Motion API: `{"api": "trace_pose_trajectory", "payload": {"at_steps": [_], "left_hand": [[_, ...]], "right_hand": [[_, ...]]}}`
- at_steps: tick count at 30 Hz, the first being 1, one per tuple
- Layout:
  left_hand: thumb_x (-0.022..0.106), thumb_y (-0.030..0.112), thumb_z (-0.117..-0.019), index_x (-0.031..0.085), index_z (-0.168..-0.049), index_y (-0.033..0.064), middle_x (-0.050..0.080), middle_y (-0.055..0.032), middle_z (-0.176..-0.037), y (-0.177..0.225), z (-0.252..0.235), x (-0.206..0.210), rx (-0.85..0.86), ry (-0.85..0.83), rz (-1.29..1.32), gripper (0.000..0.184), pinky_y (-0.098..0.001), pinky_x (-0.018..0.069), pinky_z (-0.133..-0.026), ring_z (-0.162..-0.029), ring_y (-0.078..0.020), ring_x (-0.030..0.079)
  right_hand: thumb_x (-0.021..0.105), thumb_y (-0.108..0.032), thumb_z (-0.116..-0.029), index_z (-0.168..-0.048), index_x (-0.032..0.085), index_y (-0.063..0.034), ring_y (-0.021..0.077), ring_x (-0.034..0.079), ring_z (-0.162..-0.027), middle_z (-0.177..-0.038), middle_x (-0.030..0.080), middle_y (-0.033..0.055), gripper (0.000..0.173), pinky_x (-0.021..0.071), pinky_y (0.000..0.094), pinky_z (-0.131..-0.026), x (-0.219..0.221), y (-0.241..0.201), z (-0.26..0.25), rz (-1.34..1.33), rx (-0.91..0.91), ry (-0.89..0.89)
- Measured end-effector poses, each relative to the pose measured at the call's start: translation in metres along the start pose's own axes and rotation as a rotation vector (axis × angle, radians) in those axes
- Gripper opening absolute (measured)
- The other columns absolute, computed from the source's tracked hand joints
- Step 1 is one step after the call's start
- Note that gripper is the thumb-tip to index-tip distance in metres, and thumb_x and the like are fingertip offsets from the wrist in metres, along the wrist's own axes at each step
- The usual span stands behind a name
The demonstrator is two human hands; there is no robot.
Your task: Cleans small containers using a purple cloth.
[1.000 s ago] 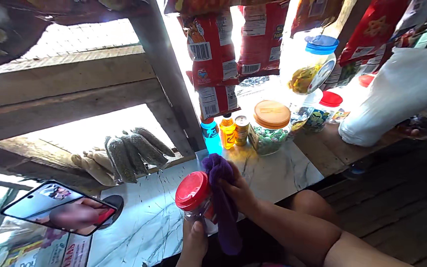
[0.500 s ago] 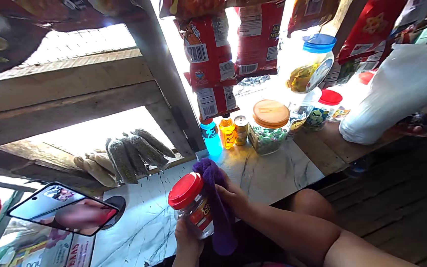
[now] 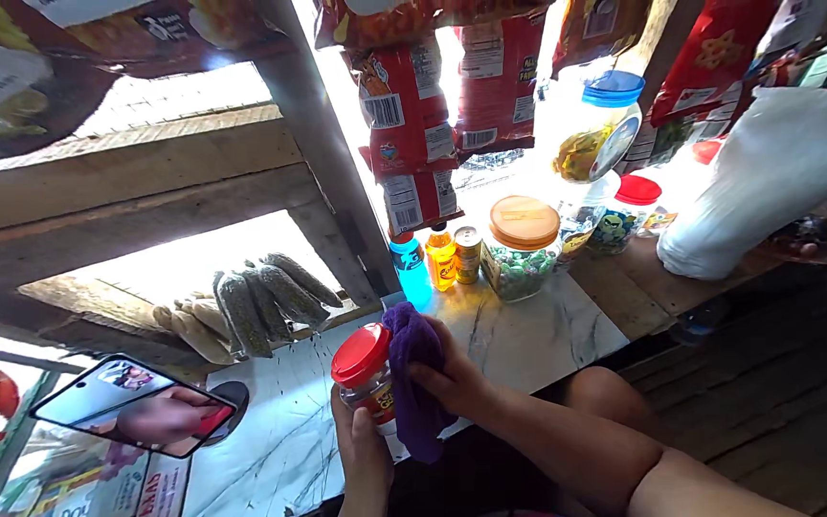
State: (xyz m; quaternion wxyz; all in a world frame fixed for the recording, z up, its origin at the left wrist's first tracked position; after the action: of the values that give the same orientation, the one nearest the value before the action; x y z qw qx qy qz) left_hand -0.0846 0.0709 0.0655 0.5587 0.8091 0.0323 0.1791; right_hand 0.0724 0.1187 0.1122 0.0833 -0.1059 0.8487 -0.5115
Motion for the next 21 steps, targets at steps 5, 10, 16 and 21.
{"api": "trace_pose_trajectory", "payload": {"at_steps": [5, 10, 16, 21], "left_hand": [[0.064, 0.066, -0.0873, 0.032, -0.137, 0.0004, 0.064, 0.0052, -0.111, -0.003, -0.004, 0.0, -0.045, 0.016, 0.035, 0.089, -0.0225, 0.0562, -0.089, -0.101, -0.0019, 0.065], [0.063, 0.061, -0.0911, 0.042, -0.132, 0.0046, 0.069, 0.0041, -0.105, -0.002, -0.007, -0.003, 0.001, 0.029, 0.089, 0.073, -0.026, 0.0588, -0.086, -0.097, -0.006, 0.069], [0.06, 0.066, -0.0893, 0.052, -0.125, 0.013, 0.072, 0.0044, -0.107, 0.004, -0.013, -0.01, -0.006, 0.11, 0.22, 0.065, -0.0284, 0.0587, -0.089, -0.101, -0.0084, 0.07], [0.058, 0.073, -0.0864, 0.053, -0.122, 0.0128, 0.073, 0.006, -0.105, 0.006, -0.014, -0.008, -0.044, 0.171, 0.205, 0.07, -0.0266, 0.0586, -0.089, -0.102, -0.0071, 0.07]], "right_hand": [[0.066, -0.029, -0.097, -0.139, 0.049, 0.0105, 0.0232, 0.061, -0.118, -0.124, 0.062, 0.0234, 0.06, 0.0491, 0.0368, -0.105, 0.004, -0.009, 0.006, 0.238, -0.121, 0.007], [0.067, -0.027, -0.0954, -0.141, 0.046, 0.0112, 0.0259, 0.059, -0.12, -0.126, 0.06, 0.0256, 0.063, 0.0477, 0.038, -0.106, 0.009, -0.006, 0.008, 0.229, -0.062, -0.007], [0.071, -0.028, -0.0929, -0.141, 0.048, 0.0086, 0.029, 0.06, -0.117, -0.124, 0.062, 0.0242, 0.065, 0.0485, 0.0411, -0.105, 0.018, -0.01, 0.007, 0.246, -0.073, -0.074], [0.069, -0.025, -0.0926, -0.144, 0.046, 0.0065, 0.0304, 0.058, -0.119, -0.125, 0.06, 0.0244, 0.064, 0.0478, 0.0427, -0.105, 0.02, -0.007, 0.009, 0.238, -0.034, -0.082]]}}
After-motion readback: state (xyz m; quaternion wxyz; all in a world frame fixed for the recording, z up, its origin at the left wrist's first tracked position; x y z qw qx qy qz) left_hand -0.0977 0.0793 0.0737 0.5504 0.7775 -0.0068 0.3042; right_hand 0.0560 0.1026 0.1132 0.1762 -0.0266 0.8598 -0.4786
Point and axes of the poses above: each hand's wrist, its own z-axis away from the middle knuckle, its own x-axis out of the palm, y = z × x, the point moved 10 cm from there along -z, towards the middle knuckle
